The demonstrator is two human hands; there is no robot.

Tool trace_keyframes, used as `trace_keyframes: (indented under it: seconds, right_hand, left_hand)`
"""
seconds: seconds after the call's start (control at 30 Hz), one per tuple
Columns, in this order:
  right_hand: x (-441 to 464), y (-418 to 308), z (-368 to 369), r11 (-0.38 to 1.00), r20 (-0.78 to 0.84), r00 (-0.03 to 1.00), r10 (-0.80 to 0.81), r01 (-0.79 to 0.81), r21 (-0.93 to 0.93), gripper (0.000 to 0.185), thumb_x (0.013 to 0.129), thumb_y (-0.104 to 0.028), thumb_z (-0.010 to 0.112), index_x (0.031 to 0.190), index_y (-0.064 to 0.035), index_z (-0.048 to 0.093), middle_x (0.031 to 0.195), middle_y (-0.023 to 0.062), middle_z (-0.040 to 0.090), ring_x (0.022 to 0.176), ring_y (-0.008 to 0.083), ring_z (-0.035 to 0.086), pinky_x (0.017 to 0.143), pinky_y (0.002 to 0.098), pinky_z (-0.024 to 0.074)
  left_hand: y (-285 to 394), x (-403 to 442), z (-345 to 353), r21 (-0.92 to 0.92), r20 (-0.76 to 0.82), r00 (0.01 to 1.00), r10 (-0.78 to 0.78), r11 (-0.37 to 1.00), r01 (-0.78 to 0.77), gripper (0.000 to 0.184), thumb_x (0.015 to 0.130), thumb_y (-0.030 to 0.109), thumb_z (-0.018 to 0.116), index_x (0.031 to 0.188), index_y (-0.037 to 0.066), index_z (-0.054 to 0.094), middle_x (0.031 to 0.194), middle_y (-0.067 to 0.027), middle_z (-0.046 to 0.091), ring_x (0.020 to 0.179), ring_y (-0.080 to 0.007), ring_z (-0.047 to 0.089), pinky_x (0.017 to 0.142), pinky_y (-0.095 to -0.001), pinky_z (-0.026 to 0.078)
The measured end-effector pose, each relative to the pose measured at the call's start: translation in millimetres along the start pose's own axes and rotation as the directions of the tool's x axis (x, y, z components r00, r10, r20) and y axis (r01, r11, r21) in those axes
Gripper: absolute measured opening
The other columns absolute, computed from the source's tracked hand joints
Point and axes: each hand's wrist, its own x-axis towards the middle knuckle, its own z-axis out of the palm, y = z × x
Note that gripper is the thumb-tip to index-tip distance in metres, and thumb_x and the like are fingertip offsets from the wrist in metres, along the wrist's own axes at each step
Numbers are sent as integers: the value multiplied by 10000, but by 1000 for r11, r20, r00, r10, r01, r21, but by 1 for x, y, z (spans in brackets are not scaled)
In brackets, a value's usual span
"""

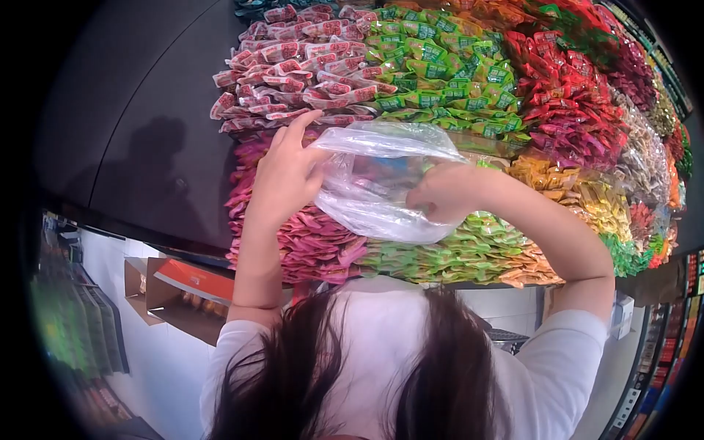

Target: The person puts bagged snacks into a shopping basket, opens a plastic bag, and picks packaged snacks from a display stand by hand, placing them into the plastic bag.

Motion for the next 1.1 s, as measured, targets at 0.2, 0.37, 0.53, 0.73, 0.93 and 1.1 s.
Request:
trace_keyframes:
  seconds: [0.2,0.37,0.53,0.73,0.93,1.1]
  right_hand:
    - [-8,13,0,949,-210,955,-209,146,-280,472,651,-198,616,1122,-198,633,971,116,651,927,300,612,833,395,471]
    - [5,14,-28,965,-249,955,-162,206,163,439,720,-154,664,1144,-54,607,1086,139,620,995,320,588,902,383,461]
    - [8,32,-49,938,-410,892,-187,287,196,404,817,-223,641,1186,-68,585,1104,135,625,961,260,619,862,357,478]
    - [6,42,-94,838,-156,966,-208,258,481,355,854,-258,624,1150,-63,613,1044,92,663,902,184,643,807,324,509]
    - [43,90,-182,824,-749,636,187,314,472,182,854,-166,619,966,-29,659,964,64,664,872,145,632,757,297,509]
    - [78,136,-243,997,-992,96,81,3,81,158,796,-118,612,935,-70,669,957,114,645,859,271,621,776,348,489]
  left_hand:
    - [5,4,9,-312,182,969,165,944,-103,468,643,-10,565,1095,87,640,1313,-173,445,1141,-346,506,948,-367,421]
    - [-4,4,33,-367,58,992,111,927,-82,458,655,10,558,1105,64,628,1270,-180,475,1103,-340,529,932,-366,434]
    - [-37,5,70,-734,-133,981,138,652,-191,400,687,48,618,1081,101,658,1287,-151,482,1195,-291,469,998,-371,361]
    - [-40,-2,91,-911,-56,996,75,405,-82,382,747,42,634,1128,63,627,1347,-146,426,1251,-256,401,1032,-354,298]
    - [-43,-7,101,-923,29,998,51,386,7,476,759,54,645,1224,30,547,1304,-133,469,1224,-230,425,1022,-341,311]
    - [-48,-11,100,-943,20,998,55,334,0,481,764,96,657,1227,27,546,1287,-131,486,1222,-234,427,1036,-353,300]
